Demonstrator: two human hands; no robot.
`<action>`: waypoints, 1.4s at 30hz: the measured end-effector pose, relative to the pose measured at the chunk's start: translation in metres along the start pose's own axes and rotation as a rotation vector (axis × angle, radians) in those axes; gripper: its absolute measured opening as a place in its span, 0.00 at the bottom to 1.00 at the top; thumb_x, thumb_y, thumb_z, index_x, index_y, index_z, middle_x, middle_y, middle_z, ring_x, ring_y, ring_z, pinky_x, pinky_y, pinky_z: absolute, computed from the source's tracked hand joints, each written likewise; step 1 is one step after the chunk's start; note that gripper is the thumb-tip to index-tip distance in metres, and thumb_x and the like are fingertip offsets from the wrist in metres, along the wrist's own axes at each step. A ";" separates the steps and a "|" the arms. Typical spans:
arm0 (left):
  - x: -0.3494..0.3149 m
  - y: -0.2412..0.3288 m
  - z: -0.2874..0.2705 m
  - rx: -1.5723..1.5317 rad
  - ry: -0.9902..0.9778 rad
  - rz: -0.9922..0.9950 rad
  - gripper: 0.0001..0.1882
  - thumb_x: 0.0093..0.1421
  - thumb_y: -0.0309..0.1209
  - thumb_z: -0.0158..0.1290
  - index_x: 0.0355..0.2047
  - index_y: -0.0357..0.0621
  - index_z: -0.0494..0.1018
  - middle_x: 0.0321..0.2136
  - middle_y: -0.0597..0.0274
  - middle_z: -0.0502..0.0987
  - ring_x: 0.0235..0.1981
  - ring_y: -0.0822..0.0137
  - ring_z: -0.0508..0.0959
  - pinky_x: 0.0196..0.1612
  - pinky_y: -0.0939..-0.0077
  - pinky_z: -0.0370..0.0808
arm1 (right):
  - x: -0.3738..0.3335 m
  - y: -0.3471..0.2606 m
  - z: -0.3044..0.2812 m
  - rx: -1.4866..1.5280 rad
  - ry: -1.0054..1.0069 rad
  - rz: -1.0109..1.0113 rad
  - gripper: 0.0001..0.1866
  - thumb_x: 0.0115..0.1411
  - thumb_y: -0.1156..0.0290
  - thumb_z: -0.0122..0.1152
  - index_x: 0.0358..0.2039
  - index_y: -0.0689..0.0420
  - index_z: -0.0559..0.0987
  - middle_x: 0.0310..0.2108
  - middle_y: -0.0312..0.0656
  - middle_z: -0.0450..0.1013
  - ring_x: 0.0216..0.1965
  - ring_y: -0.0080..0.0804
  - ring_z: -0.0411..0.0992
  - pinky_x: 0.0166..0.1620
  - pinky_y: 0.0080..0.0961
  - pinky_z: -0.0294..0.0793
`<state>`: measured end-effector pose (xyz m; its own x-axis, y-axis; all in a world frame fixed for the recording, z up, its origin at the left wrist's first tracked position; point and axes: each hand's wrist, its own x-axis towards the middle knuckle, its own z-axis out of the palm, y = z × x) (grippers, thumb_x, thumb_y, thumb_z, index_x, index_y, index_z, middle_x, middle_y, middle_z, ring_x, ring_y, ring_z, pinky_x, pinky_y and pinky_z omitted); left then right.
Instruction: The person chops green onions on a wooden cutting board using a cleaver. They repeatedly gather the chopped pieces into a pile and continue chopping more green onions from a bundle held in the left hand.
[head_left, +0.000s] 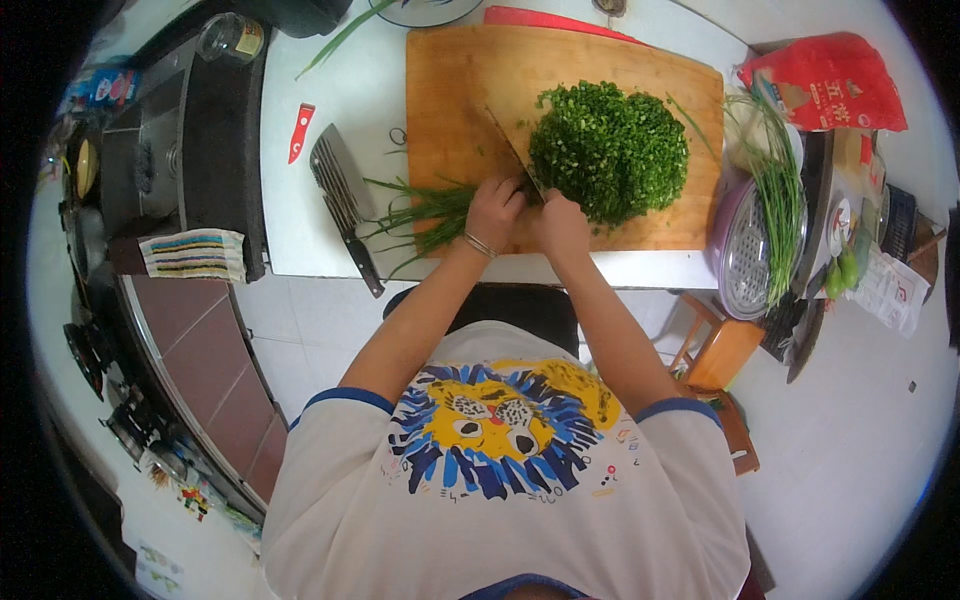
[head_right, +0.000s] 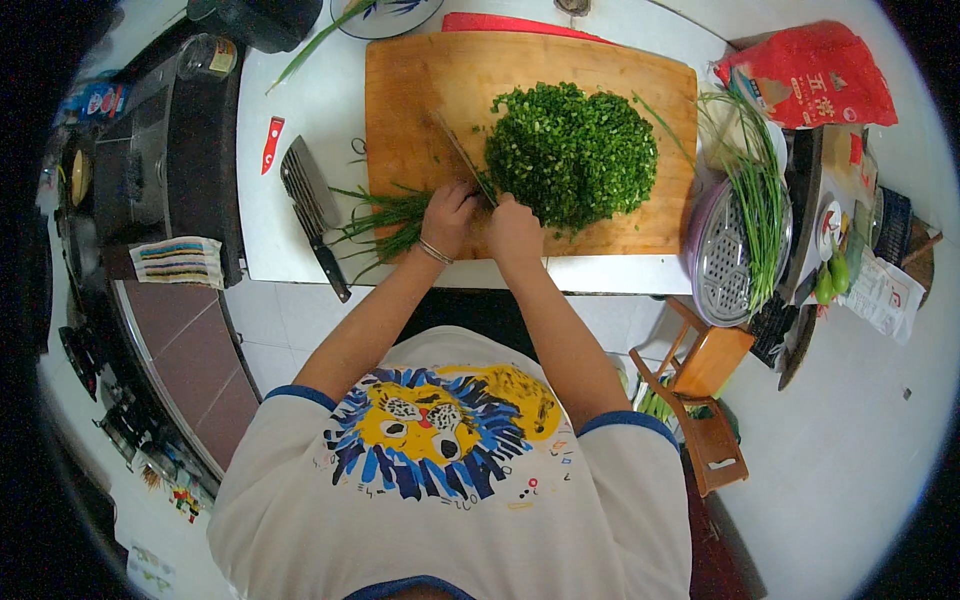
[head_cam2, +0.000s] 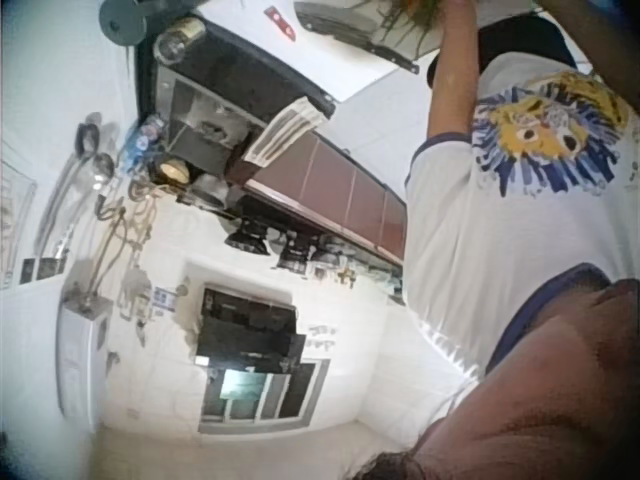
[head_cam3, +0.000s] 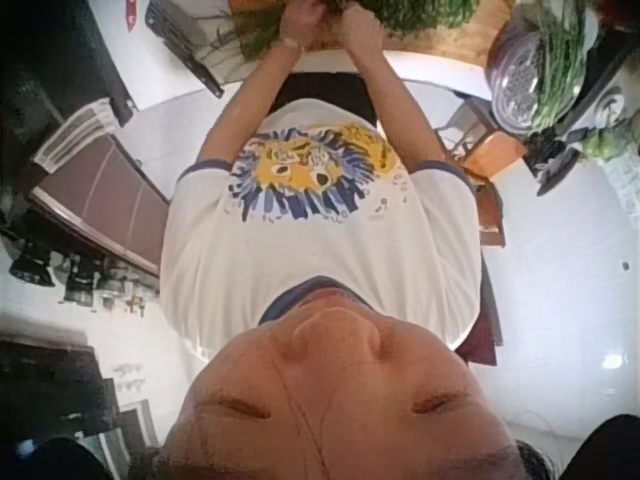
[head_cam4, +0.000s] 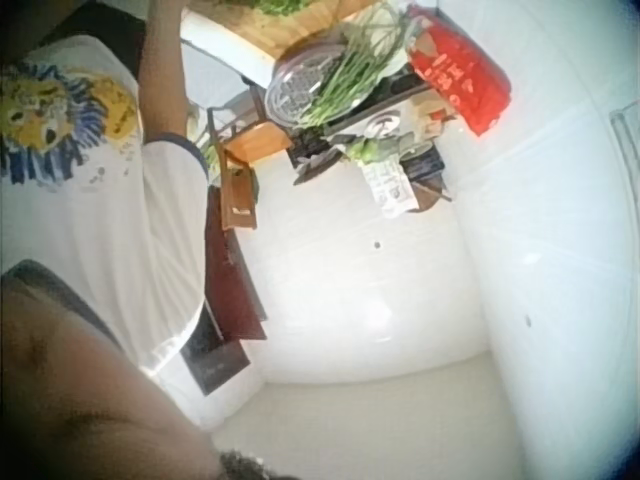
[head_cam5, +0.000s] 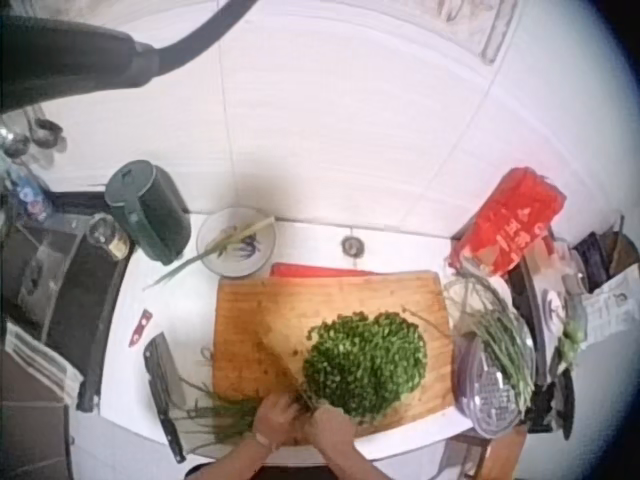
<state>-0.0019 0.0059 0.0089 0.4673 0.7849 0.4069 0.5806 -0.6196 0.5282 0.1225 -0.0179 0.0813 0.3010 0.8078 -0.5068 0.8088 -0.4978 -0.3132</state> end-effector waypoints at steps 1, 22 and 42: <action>0.003 0.004 -0.005 0.012 0.022 0.013 0.12 0.41 0.23 0.55 0.30 0.39 0.75 0.35 0.54 0.73 0.38 0.53 0.73 0.40 0.61 0.73 | 0.000 -0.002 -0.001 0.020 0.014 0.016 0.09 0.55 0.70 0.51 0.31 0.63 0.74 0.28 0.58 0.73 0.32 0.58 0.72 0.36 0.47 0.71; 0.007 0.010 0.009 -0.097 0.035 0.024 0.10 0.41 0.22 0.51 0.27 0.38 0.72 0.32 0.53 0.72 0.37 0.54 0.72 0.38 0.63 0.72 | -0.023 0.027 -0.007 0.033 0.001 0.018 0.08 0.54 0.71 0.51 0.30 0.62 0.73 0.27 0.59 0.73 0.32 0.59 0.72 0.35 0.49 0.72; 0.002 0.011 0.007 -0.097 0.042 -0.022 0.10 0.39 0.21 0.52 0.26 0.37 0.73 0.33 0.51 0.72 0.38 0.52 0.72 0.40 0.64 0.73 | -0.021 0.021 -0.007 -0.013 0.003 0.011 0.09 0.55 0.70 0.51 0.30 0.62 0.73 0.26 0.60 0.72 0.31 0.59 0.71 0.36 0.48 0.70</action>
<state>0.0099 0.0006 0.0103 0.4256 0.7993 0.4242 0.5220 -0.5998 0.6065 0.1371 -0.0436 0.0913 0.3117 0.8033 -0.5075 0.8116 -0.5028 -0.2974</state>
